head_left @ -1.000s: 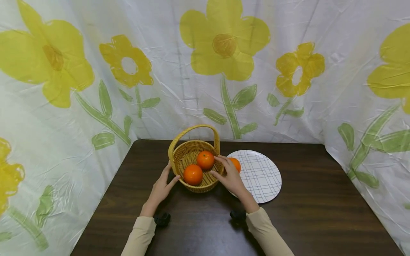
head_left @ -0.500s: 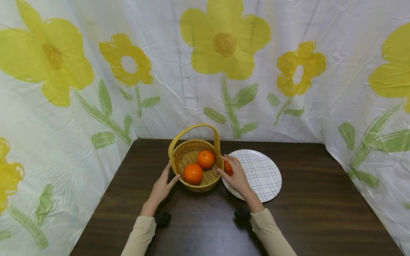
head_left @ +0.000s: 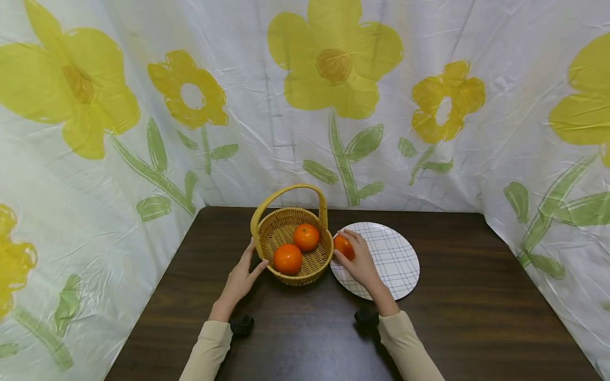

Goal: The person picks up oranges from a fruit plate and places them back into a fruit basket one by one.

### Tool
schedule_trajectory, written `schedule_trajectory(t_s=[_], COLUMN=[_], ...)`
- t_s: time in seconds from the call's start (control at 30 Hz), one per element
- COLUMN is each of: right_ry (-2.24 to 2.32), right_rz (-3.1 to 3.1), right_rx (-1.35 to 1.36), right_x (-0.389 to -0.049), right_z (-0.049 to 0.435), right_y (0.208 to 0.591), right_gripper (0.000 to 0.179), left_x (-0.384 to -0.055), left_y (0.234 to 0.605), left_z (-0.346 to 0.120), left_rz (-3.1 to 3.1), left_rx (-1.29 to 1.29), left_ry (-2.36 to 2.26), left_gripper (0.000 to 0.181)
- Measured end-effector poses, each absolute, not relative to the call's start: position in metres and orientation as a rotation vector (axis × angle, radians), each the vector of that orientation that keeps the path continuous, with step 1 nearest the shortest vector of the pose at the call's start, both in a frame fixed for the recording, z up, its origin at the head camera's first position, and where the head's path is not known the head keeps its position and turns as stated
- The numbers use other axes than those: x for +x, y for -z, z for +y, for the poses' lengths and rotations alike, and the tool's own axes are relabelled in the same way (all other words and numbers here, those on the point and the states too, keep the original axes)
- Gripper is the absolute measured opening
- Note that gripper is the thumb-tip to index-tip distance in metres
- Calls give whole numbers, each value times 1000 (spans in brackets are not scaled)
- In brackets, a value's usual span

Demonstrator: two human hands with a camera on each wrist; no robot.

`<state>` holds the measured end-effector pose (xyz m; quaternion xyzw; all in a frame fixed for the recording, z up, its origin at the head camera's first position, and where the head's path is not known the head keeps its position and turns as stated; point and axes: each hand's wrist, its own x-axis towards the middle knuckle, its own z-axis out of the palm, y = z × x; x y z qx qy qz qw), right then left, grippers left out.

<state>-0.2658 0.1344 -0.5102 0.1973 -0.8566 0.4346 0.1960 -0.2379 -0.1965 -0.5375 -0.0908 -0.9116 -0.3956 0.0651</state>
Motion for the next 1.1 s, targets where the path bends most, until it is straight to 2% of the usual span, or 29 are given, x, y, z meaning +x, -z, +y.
schedule_trajectory(t_s=[0.27,0.57,1.1], right_ry=[-1206,-1198,-1226], right_rz=[-2425,-2523,-2537], right_rx=[525,431,402], right_x=[-268,-268,-275], right_z=[141,148,153], right_y=[516,523,535], right_gripper=[50,69,78], left_x=[-237,-237,-238], left_y=[538,536,538], left_z=[-197,-197,-196], left_rz=[-2761,-2769,-2766], left_rx=[-280,-281,-271], left_ry=[1181,1174,1165], left_gripper=[73,73,73])
